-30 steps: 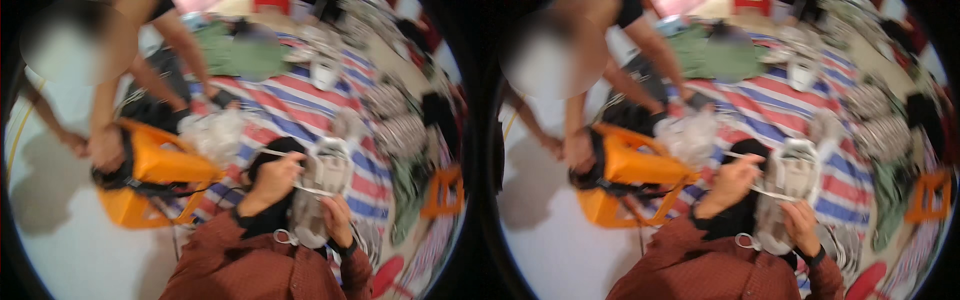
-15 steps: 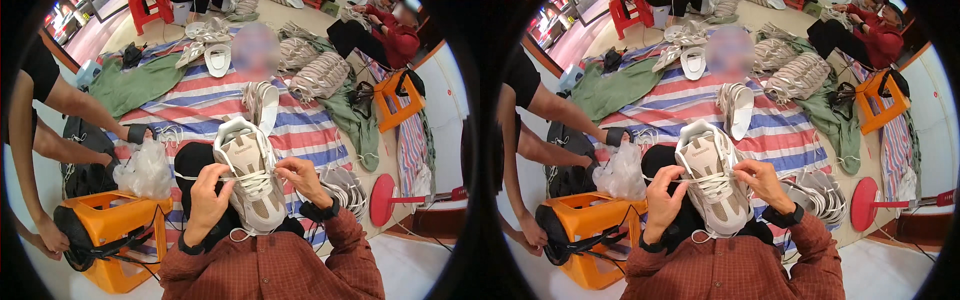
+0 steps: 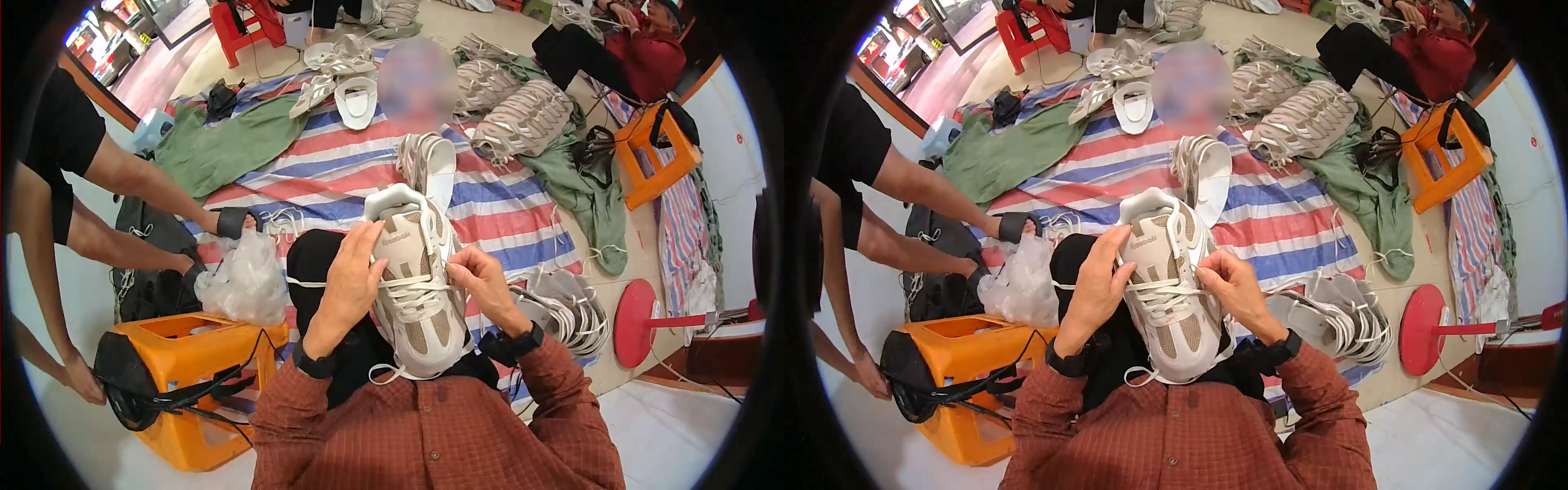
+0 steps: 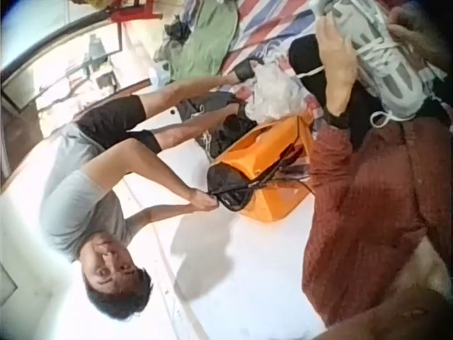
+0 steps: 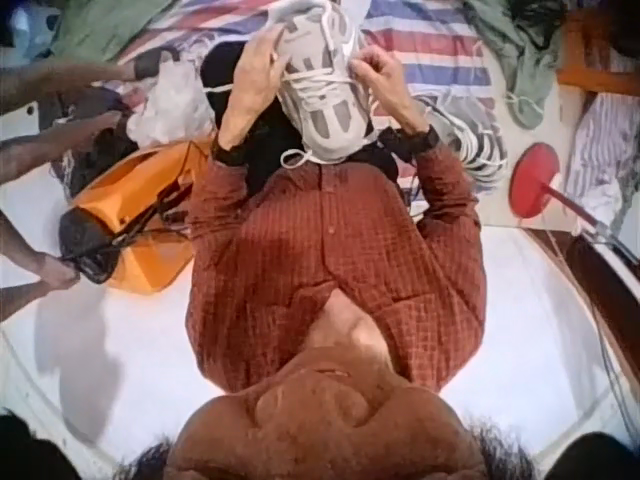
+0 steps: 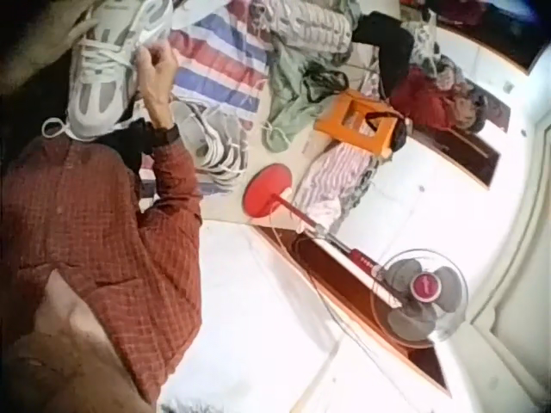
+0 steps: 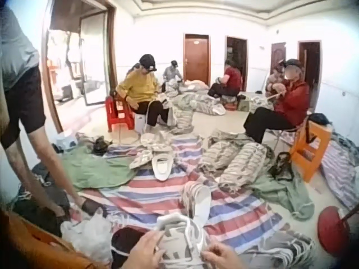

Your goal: The recorder is lacing a pair of white and tan sneakers while sitting in a large room with several other people also working on shoes.

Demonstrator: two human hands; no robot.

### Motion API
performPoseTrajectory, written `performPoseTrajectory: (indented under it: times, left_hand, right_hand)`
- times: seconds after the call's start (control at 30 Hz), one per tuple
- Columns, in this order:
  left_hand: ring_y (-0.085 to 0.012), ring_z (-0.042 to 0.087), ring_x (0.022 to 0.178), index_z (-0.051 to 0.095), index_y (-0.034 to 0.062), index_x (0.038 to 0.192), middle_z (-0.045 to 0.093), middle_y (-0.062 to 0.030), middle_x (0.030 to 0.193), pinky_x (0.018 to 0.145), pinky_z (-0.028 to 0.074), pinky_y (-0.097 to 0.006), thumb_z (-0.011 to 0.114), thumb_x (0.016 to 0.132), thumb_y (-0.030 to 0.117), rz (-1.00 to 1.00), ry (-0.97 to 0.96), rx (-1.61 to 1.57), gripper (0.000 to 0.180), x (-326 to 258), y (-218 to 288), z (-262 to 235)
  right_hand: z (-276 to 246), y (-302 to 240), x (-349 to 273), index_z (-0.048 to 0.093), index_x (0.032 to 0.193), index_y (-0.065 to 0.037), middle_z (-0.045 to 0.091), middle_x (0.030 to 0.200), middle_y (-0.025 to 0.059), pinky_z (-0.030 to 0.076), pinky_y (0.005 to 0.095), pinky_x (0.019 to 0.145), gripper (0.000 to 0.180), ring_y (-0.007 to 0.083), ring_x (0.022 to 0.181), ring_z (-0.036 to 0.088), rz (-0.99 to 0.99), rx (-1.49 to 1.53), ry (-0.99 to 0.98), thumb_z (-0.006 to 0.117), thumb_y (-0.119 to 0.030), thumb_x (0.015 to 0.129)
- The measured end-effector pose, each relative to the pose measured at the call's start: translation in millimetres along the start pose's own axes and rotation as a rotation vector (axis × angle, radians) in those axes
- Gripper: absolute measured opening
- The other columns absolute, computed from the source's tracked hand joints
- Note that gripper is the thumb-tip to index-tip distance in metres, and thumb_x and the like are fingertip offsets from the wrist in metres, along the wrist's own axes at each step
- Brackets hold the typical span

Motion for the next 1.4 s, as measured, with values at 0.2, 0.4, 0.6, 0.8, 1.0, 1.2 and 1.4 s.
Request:
performPoseTrajectory:
  times: [0.2,0.4,0.6,0.8,1.0,1.2,1.4]
  left_hand:
    - [-0.0375,0.045,0.114,0.045,0.0007,0.123,0.048,-0.023,0.121,0.097,0.037,-0.04,0.062,0.075,0.002,-0.101,-0.028,-0.036,0.05,-0.2,-3.4,-4.4]
    - [-0.0339,0.053,0.103,0.048,0.0003,0.118,0.055,-0.0189,0.112,0.089,0.042,-0.035,0.063,0.074,0.001,-0.015,0.025,0.049,0.046,0.0,-4.7,-5.7]
    - [-0.0326,0.055,0.099,0.047,0.0007,0.119,0.055,-0.0184,0.107,0.088,0.043,-0.035,0.064,0.075,0.005,-0.026,0.092,0.093,0.047,-4.1,-3.8,-5.9]
    - [-0.0302,0.059,0.087,0.05,0.0021,0.115,0.06,-0.0179,0.096,0.076,0.047,-0.036,0.065,0.077,0.011,-0.201,0.11,0.097,0.042,-18.7,-0.5,-15.9]
    - [-0.0272,0.062,0.057,0.064,-0.001,0.081,0.062,-0.0152,0.065,0.055,0.047,-0.036,0.062,0.082,0.02,-0.391,-0.309,0.282,0.021,-22.5,4.2,-28.8]
    - [-0.0197,0.06,0.059,0.064,0.0016,0.08,0.061,-0.0106,0.068,0.054,0.046,-0.029,0.063,0.081,0.016,-0.131,-0.54,-0.31,0.015,-26.8,54.5,-57.6]
    - [-0.0264,0.061,0.067,0.062,0.0032,0.083,0.062,-0.0084,0.074,0.059,0.048,-0.034,0.063,0.081,0.021,0.222,-0.675,-0.324,0.018,-34.1,95.3,-70.7]
  right_hand:
    - [-0.1,-2.8,1.4,0.058,0.091,-0.001,0.057,0.079,-0.0035,0.041,0.0191,0.061,0.012,0.0029,0.069,0.049,-0.054,0.038,-0.136,0.058,-0.012,0.087]
    - [-2.4,-6.0,4.2,0.06,0.091,-0.001,0.058,0.077,-0.0034,0.041,0.018,0.061,0.011,0.0027,0.069,0.05,-0.035,0.038,-0.183,0.059,-0.011,0.086]
    - [-0.6,-8.3,6.7,0.061,0.091,-0.001,0.06,0.078,-0.0025,0.042,0.0184,0.062,0.011,0.0035,0.068,0.052,-0.066,-0.016,-0.187,0.061,-0.01,0.085]
    - [-4.7,-18.1,11.7,0.06,0.093,-0.001,0.059,0.084,0.0017,0.044,0.023,0.066,0.015,0.0095,0.074,0.054,-0.172,-0.158,-0.058,0.063,-0.01,0.082]
    - [2.9,-44.4,4.3,0.059,0.095,-0.003,0.058,0.092,0.0098,0.044,0.032,0.075,0.021,0.024,0.086,0.054,-0.471,-0.479,-0.064,0.064,-0.008,0.075]
    - [33.8,-77.8,-0.8,0.058,0.103,-0.005,0.058,0.097,0.01,0.041,0.0388,0.084,0.029,0.0285,0.094,0.052,-0.754,-0.555,-0.242,0.063,-0.009,0.074]
    - [49.1,-95.6,-19.3,0.056,0.116,-0.008,0.059,0.09,0.007,0.044,0.034,0.072,0.036,0.0237,0.086,0.056,-0.586,-0.234,-0.91,0.063,-0.017,0.081]
Point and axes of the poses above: each hand's wrist, its own x-axis towards the middle knuckle, its own z-axis out of the palm, y = z × x, the point moved 3 cm from there along x, towards the middle knuckle
